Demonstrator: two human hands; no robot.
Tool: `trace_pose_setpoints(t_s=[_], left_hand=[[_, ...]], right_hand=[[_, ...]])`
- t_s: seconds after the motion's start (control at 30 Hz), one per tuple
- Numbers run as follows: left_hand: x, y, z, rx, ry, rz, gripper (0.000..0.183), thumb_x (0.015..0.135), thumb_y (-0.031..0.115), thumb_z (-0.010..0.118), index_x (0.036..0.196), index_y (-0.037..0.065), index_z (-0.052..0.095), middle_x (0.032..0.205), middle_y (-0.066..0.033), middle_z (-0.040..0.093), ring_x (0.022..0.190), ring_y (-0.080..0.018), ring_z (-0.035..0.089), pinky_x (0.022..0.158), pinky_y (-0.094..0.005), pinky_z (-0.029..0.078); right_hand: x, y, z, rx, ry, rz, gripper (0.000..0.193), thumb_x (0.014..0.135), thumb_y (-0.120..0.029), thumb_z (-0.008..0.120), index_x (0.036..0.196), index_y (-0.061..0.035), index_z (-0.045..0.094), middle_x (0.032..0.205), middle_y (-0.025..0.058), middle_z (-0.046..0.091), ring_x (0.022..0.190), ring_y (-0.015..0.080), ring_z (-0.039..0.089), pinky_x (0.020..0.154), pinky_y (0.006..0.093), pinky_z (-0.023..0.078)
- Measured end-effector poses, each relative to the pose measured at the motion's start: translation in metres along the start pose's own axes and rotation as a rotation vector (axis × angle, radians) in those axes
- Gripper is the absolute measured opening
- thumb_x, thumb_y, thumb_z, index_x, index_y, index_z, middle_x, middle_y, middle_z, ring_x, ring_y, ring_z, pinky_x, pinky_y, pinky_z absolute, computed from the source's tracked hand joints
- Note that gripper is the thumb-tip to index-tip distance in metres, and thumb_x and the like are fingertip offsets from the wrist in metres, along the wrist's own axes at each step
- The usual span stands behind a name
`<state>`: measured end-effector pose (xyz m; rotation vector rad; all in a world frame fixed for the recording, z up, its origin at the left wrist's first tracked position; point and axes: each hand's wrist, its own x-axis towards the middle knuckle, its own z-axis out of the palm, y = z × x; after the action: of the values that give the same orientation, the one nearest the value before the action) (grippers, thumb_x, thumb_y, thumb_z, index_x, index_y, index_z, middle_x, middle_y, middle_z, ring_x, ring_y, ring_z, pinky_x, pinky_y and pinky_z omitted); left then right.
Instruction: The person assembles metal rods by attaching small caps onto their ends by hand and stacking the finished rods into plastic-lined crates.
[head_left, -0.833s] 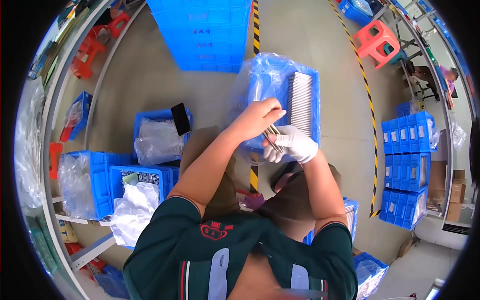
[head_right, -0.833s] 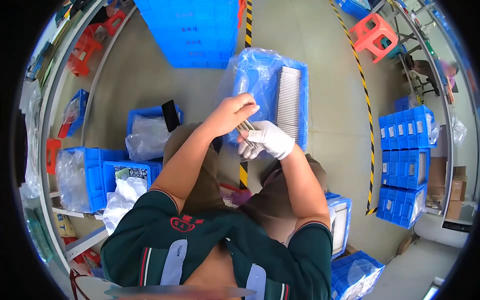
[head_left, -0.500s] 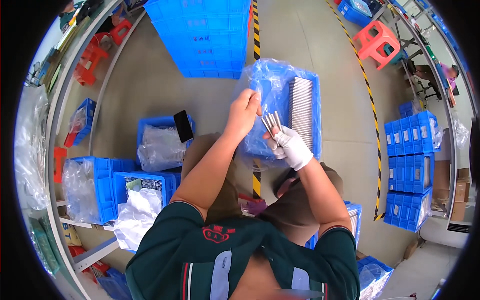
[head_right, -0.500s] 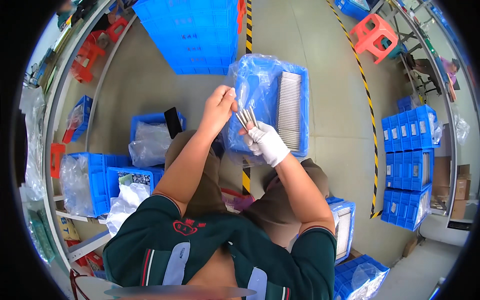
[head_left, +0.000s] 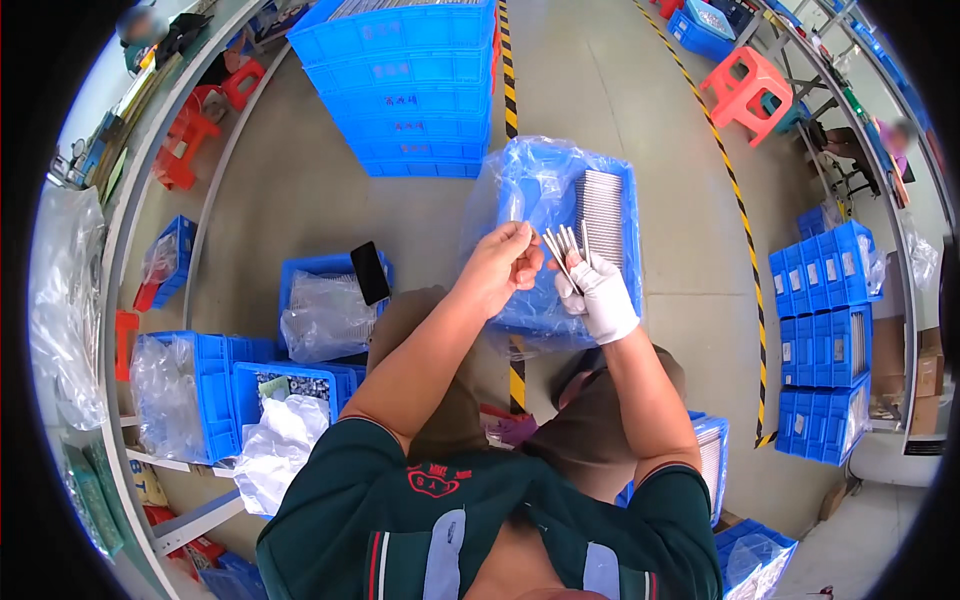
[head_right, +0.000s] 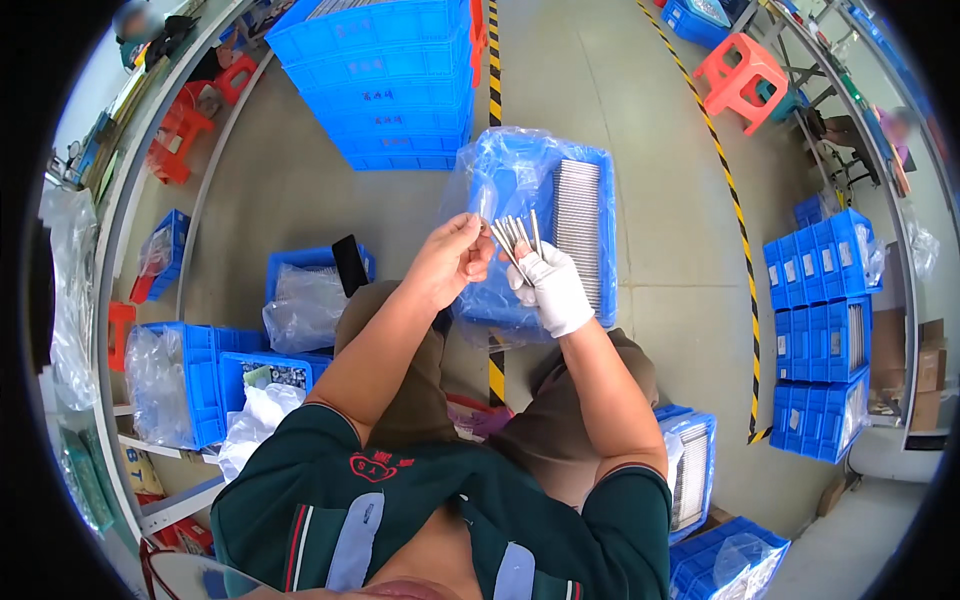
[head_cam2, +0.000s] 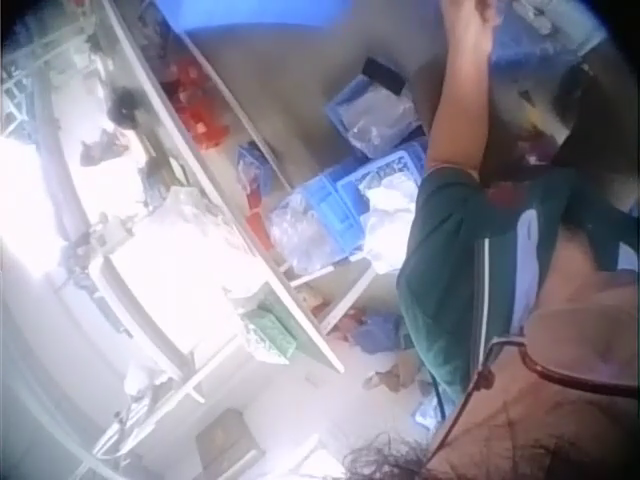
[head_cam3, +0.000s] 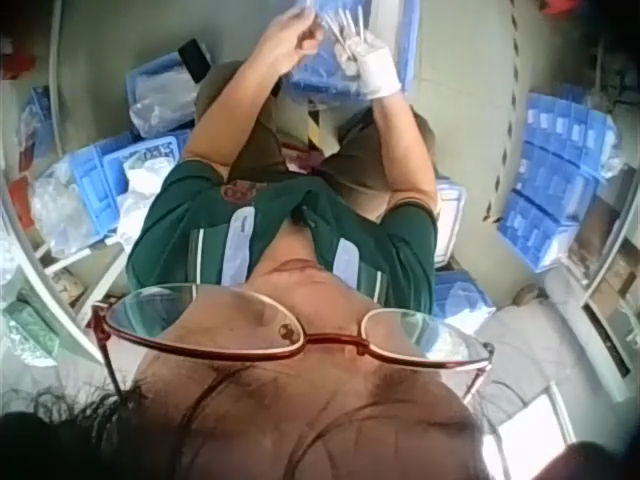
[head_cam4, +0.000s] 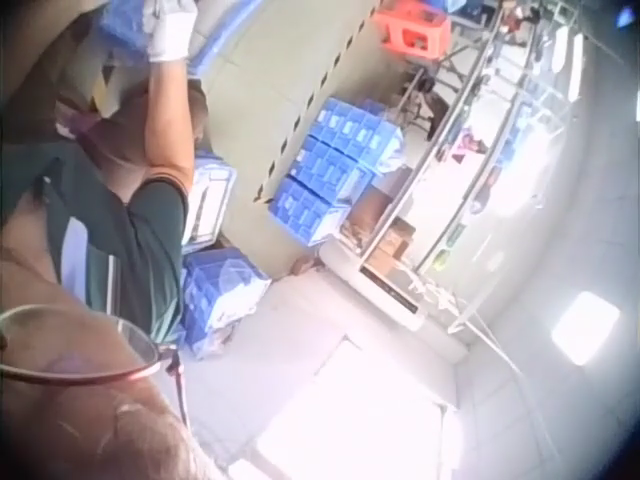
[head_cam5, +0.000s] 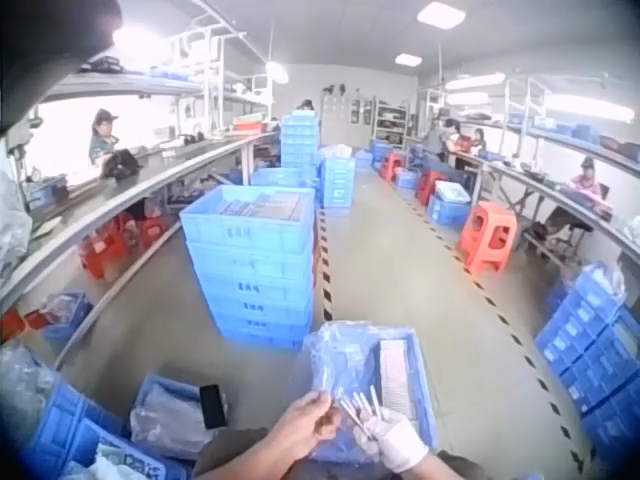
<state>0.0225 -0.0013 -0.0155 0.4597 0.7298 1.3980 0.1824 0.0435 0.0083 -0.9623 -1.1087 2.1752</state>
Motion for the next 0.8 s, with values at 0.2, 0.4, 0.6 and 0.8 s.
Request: trace_pose_setpoints(t_s=[0.2, 0.4, 0.6, 0.8], left_hand=[[-0.002, -0.003, 0.0, -0.06, -0.006, 0.018, 0.021, 0.089, 0.027, 0.047, 0.084, 0.006, 0.048, 0.066, -0.0039, 0.049, 0.054, -0.0109, 0.043, 0.052, -0.0268, 0.036], [-0.004, -0.003, -0.004, -0.091, 0.004, -0.013, 0.02, 0.088, 0.024, 0.048, 0.083, 0.006, 0.051, 0.066, -0.003, 0.051, 0.054, -0.0106, 0.044, 0.052, -0.0275, 0.037], [-0.007, 0.0, -0.006, 0.004, 0.03, 0.026, 0.014, 0.086, 0.019, 0.052, 0.085, 0.006, 0.054, 0.069, -0.0041, 0.055, 0.057, -0.0113, 0.05, 0.056, -0.0299, 0.043], [-0.007, -0.001, -0.012, -0.085, -0.021, -0.024, 0.013, 0.085, 0.018, 0.053, 0.086, 0.005, 0.057, 0.072, -0.0045, 0.058, 0.06, -0.0121, 0.052, 0.059, -0.0303, 0.046]], right_hand=[[0.002, 0.004, 0.002, -0.224, 0.08, -0.081, 0.02, 0.086, -0.023, 0.051, 0.08, -0.0041, 0.054, 0.057, -0.0005, 0.048, 0.044, 0.005, 0.037, 0.04, 0.0187, 0.027], [0.003, 0.007, 0.005, -0.472, 0.152, -0.234, 0.018, 0.086, -0.019, 0.052, 0.079, -0.0032, 0.054, 0.057, -0.0024, 0.046, 0.05, 0.0044, 0.038, 0.046, 0.0197, 0.032], [0.001, 0.004, 0.01, -0.6, 0.193, -0.304, 0.015, 0.084, -0.016, 0.054, 0.089, -0.0021, 0.057, 0.059, -0.0007, 0.048, 0.053, 0.0055, 0.039, 0.048, 0.0218, 0.035], [0.001, 0.001, 0.013, -0.788, 0.232, -0.442, 0.017, 0.082, -0.015, 0.056, 0.094, -0.0028, 0.057, 0.061, 0.003, 0.051, 0.054, 0.0073, 0.042, 0.05, 0.0244, 0.038]])
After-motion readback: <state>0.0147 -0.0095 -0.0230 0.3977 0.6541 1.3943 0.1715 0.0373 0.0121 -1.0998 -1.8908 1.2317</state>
